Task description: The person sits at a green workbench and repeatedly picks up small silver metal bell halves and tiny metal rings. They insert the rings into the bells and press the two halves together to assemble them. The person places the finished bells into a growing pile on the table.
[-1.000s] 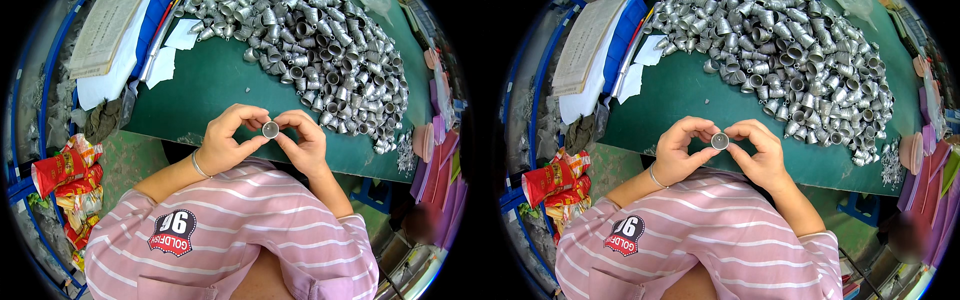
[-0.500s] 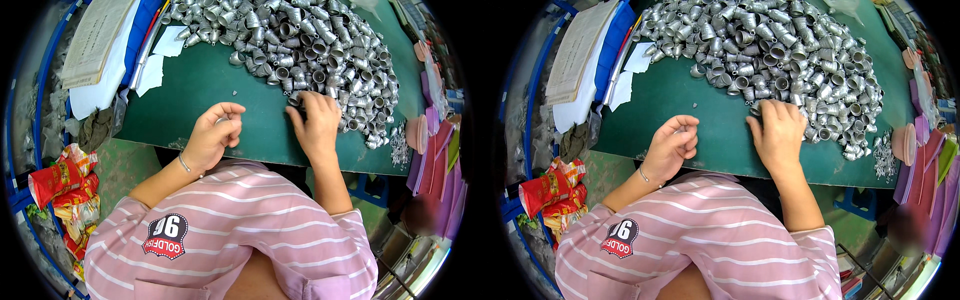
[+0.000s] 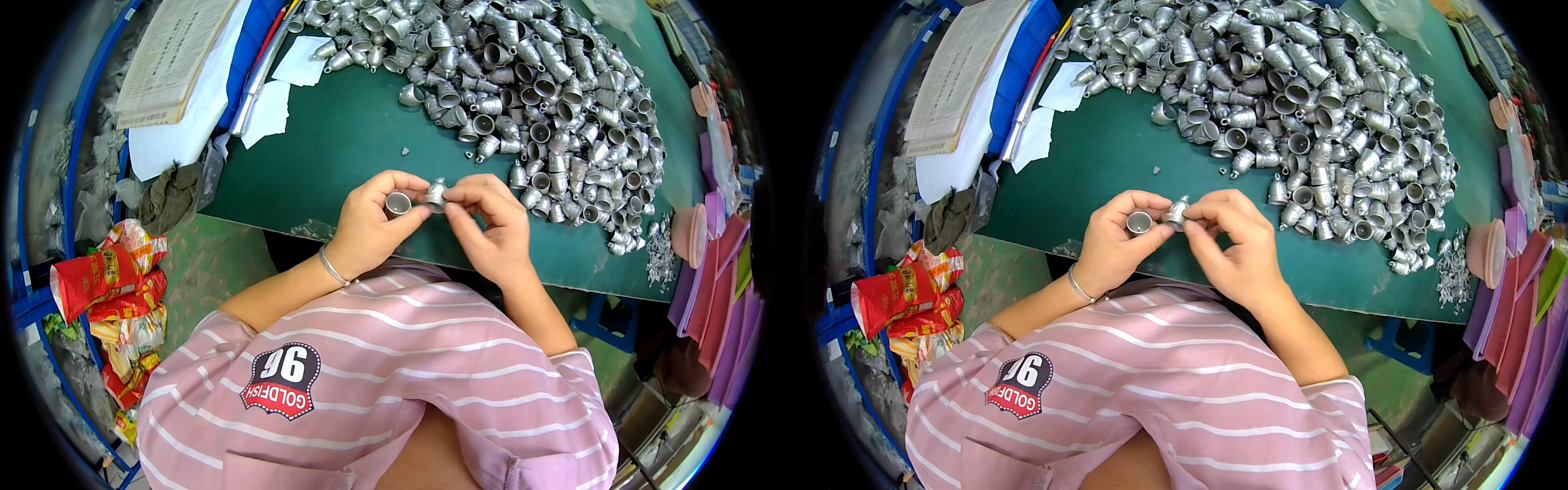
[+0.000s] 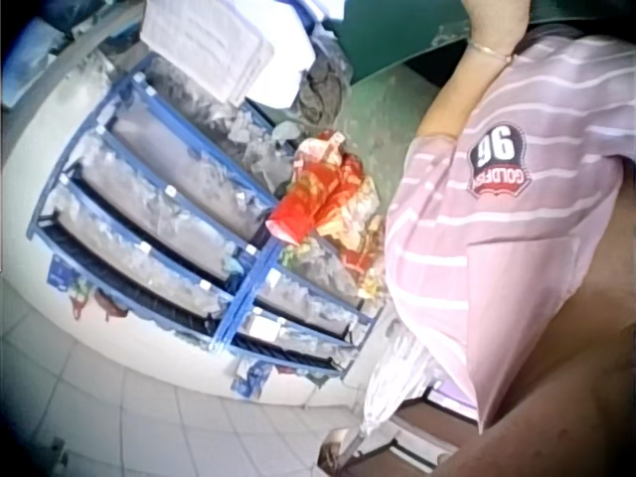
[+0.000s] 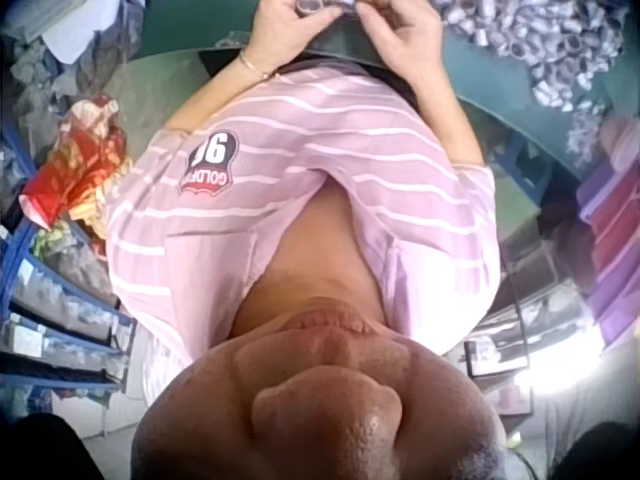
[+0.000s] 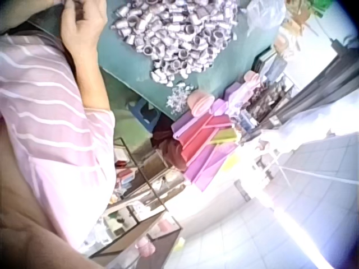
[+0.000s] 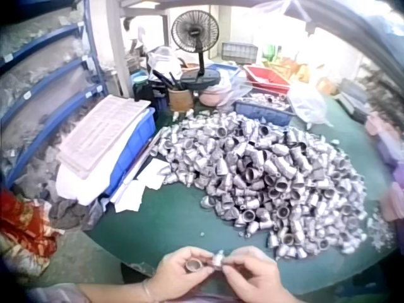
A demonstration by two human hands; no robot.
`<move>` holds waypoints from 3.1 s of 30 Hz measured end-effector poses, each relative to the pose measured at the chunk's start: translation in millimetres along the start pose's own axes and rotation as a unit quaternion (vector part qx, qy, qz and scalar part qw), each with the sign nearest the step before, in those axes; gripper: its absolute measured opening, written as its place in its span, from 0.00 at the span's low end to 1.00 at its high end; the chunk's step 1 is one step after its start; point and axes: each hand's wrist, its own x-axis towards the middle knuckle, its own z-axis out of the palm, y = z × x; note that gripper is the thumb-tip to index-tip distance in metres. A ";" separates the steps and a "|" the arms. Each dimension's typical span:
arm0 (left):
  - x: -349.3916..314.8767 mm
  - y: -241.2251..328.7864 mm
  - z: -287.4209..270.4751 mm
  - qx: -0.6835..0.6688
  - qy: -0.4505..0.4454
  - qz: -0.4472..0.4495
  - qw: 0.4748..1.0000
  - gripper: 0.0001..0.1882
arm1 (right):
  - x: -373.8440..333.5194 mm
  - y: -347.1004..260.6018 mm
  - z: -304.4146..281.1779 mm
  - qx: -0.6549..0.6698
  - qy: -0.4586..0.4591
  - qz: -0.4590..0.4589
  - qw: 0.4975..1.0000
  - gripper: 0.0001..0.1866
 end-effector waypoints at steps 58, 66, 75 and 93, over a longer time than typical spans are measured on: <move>-0.1 1.2 -9.8 -0.213 -0.123 -0.174 0.954 0.16 | -0.7 -5.8 1.0 0.179 -0.021 0.266 0.947 0.11; -1.5 2.0 -8.2 -0.146 -0.061 -0.099 0.982 0.11 | -6.8 5.2 2.6 0.198 -0.012 0.080 0.977 0.09; -1.2 2.8 -9.5 -0.098 -0.063 -0.034 0.993 0.17 | -7.0 5.5 1.3 0.184 -0.023 -0.002 0.983 0.13; -5.0 0.8 -7.7 0.001 -0.032 0.080 0.996 0.14 | -8.1 5.9 2.0 0.237 -0.055 0.029 0.970 0.11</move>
